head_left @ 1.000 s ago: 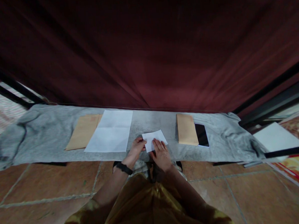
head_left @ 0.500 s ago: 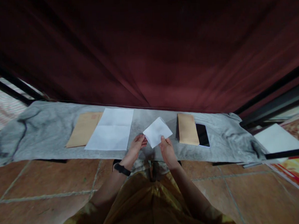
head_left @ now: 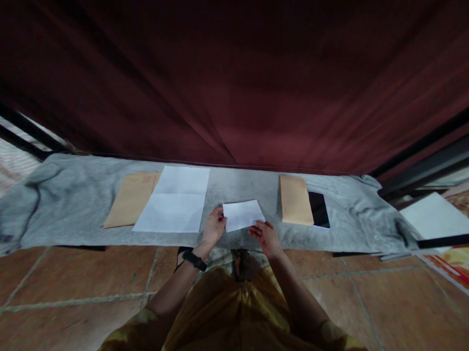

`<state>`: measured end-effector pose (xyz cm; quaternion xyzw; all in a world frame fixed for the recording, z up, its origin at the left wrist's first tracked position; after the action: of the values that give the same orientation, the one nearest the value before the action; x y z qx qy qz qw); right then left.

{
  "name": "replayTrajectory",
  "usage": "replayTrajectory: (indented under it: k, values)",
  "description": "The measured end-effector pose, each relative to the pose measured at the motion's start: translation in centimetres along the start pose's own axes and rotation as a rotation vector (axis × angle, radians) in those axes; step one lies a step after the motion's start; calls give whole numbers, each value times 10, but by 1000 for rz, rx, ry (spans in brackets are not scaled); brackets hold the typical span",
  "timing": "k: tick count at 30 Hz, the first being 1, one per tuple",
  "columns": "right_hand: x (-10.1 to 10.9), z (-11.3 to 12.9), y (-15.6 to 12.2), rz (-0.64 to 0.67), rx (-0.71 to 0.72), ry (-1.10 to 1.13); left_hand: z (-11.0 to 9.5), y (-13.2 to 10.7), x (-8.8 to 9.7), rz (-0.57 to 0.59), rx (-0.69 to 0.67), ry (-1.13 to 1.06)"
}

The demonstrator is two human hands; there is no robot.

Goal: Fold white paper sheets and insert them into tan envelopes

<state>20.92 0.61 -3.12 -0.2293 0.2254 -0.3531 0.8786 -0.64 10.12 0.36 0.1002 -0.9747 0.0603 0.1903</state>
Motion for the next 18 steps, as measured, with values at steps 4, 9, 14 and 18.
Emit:
replayTrajectory:
  k: [4, 9, 14, 18]
  values:
    - [5, 5, -2, -33, -35, -91, -4, -7, 6, -50, -62, 170]
    - [6, 7, -5, -16, -55, -131, -51, -52, -10, -91, -684, 480]
    - [6, 10, -8, 3, -57, -173, -49, -100, -47, 134, -1006, 662]
    - [6, 10, -8, -3, -62, -206, -34, -109, -51, 165, -1017, 756]
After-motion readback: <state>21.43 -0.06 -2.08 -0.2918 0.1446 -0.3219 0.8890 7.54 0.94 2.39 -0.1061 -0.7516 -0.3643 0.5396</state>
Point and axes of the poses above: each hand's wrist, its own y-axis towards the middle knuckle, its own x-axis out of the back of the hand, z = x × y, the point moved 9 cm from there along y, towards the middle knuckle, and after that the axes turned 14 degrees about -z, right-handed, at the moved point
